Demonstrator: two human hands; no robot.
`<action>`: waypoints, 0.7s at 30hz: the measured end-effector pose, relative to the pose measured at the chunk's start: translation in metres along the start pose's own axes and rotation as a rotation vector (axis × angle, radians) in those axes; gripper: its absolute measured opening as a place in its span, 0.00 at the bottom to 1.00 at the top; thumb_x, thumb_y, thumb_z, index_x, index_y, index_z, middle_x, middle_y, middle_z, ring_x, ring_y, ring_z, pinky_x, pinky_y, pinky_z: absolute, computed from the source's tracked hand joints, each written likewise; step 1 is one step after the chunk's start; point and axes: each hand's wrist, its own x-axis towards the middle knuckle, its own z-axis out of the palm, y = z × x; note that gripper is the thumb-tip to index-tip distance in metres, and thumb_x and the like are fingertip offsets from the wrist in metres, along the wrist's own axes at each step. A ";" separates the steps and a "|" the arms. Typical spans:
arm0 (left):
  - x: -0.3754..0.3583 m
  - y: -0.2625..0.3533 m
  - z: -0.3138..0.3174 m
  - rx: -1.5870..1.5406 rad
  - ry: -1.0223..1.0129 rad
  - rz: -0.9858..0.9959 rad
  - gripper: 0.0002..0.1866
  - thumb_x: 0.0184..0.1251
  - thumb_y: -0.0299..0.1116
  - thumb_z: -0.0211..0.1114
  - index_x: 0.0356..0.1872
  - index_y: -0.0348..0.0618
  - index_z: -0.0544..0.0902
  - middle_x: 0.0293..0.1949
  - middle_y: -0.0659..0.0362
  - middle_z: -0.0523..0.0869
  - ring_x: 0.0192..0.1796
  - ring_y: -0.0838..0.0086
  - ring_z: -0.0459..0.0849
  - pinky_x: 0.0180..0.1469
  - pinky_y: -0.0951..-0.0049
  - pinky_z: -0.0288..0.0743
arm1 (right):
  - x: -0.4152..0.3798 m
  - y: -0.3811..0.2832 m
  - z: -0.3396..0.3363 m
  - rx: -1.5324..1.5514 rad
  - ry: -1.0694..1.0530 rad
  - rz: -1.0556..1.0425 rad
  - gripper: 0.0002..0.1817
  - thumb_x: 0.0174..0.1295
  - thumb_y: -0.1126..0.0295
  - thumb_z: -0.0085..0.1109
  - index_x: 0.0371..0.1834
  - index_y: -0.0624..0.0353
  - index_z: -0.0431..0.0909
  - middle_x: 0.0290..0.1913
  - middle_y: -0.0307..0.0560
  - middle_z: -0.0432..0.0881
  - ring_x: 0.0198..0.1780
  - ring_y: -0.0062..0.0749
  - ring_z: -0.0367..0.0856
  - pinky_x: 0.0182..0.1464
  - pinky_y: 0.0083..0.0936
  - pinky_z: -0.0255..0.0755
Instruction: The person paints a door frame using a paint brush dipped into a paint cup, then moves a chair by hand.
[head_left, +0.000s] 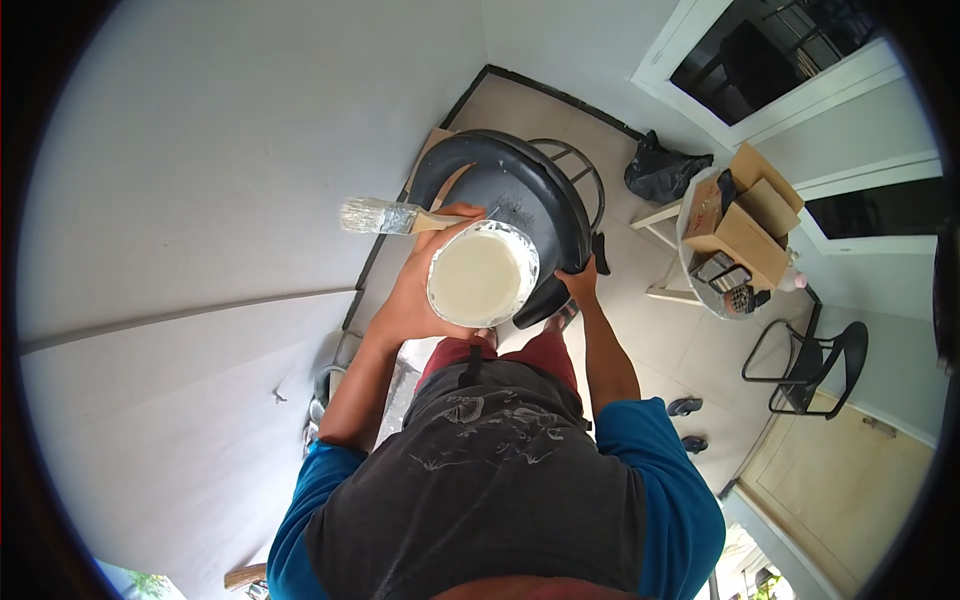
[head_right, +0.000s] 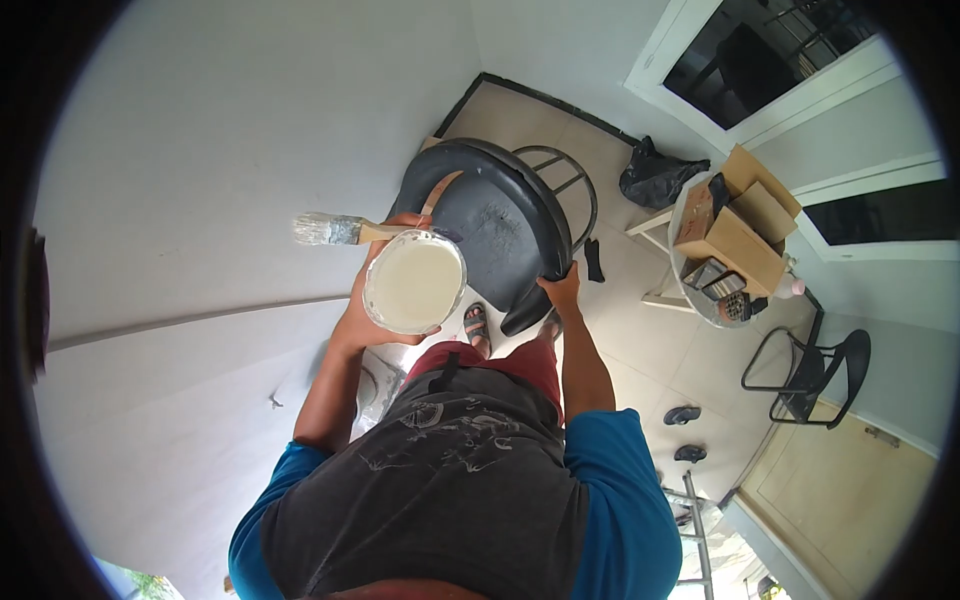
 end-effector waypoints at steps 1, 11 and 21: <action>-0.004 -0.001 -0.004 -0.044 0.009 -0.011 0.58 0.29 0.40 0.89 0.71 0.40 0.71 0.72 0.47 0.69 0.75 0.56 0.69 0.75 0.57 0.62 | -0.009 0.001 0.003 -0.007 0.023 -0.008 0.45 0.38 0.70 0.84 0.63 0.62 0.69 0.56 0.57 0.83 0.55 0.48 0.84 0.58 0.38 0.77; -0.044 0.005 -0.014 -0.150 0.019 -0.089 0.52 0.33 0.35 0.86 0.68 0.38 0.73 0.71 0.47 0.71 0.75 0.54 0.69 0.75 0.57 0.62 | -0.095 0.016 -0.009 -0.052 0.042 0.058 0.43 0.37 0.68 0.86 0.58 0.62 0.71 0.53 0.57 0.83 0.55 0.48 0.83 0.57 0.40 0.77; -0.092 0.036 0.040 -0.233 -0.038 -0.263 0.51 0.33 0.32 0.88 0.66 0.38 0.73 0.70 0.48 0.70 0.72 0.60 0.72 0.71 0.62 0.67 | -0.215 0.053 -0.059 -0.011 0.125 0.200 0.46 0.37 0.69 0.86 0.62 0.65 0.69 0.56 0.59 0.81 0.58 0.48 0.82 0.60 0.40 0.78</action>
